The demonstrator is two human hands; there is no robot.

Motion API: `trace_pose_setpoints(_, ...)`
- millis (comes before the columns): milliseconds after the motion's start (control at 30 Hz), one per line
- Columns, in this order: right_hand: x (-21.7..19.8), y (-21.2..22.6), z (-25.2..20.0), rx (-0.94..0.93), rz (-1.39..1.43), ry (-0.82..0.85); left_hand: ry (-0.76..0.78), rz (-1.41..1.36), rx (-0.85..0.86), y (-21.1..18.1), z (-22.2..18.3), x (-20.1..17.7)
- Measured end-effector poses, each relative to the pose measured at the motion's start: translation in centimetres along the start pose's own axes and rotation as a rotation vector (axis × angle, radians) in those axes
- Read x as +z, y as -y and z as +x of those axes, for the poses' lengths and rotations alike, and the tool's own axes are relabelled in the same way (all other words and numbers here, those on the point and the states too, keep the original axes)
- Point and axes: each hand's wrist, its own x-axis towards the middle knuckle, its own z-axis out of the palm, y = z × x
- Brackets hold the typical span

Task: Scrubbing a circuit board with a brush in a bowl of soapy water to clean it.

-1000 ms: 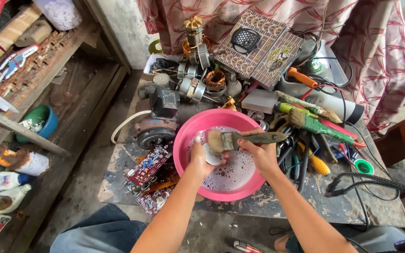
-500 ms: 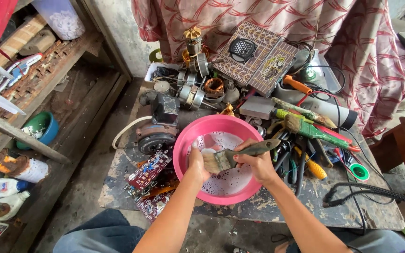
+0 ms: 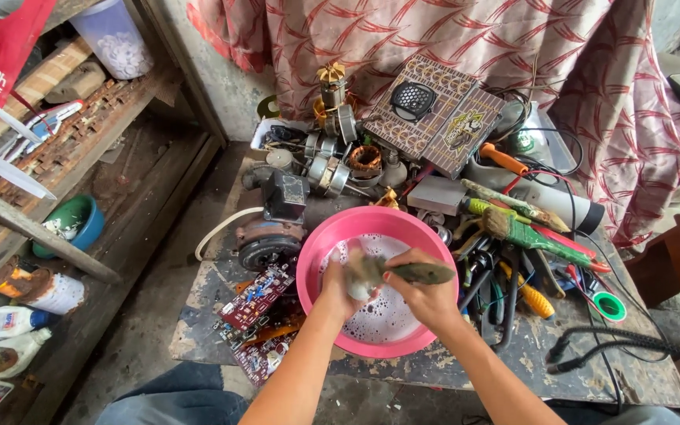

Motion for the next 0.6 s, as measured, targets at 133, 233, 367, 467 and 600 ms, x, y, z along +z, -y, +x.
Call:
trace_pose_setpoints(133,0.1,-2.0,-1.3,0.030,-0.071,-0.084,-0.069,-0.019,-0.025,2.2,5.3,-3.2)
trace_pose_setpoints(233,0.4,-2.3,-1.4,0.055,0.076,0.038,-0.148,-0.024,-0.004,2.1,7.9,-4.0)
trace_pose_setpoints(367,0.0,-2.8,-1.2,0.320,0.311,-0.068,-0.092,-0.098,0.021,0.8,0.0,-0.7)
trace_pose_setpoints(467,-0.2,-1.8,-0.1,0.342,0.324,-0.176,-0.028,-0.133,0.066,0.7,2.7,-1.5)
trace_pose_setpoints(600,-0.9,-2.9,-0.2,0.487,0.474,-0.303,0.092,0.025,0.092,2.9,6.2,-3.8)
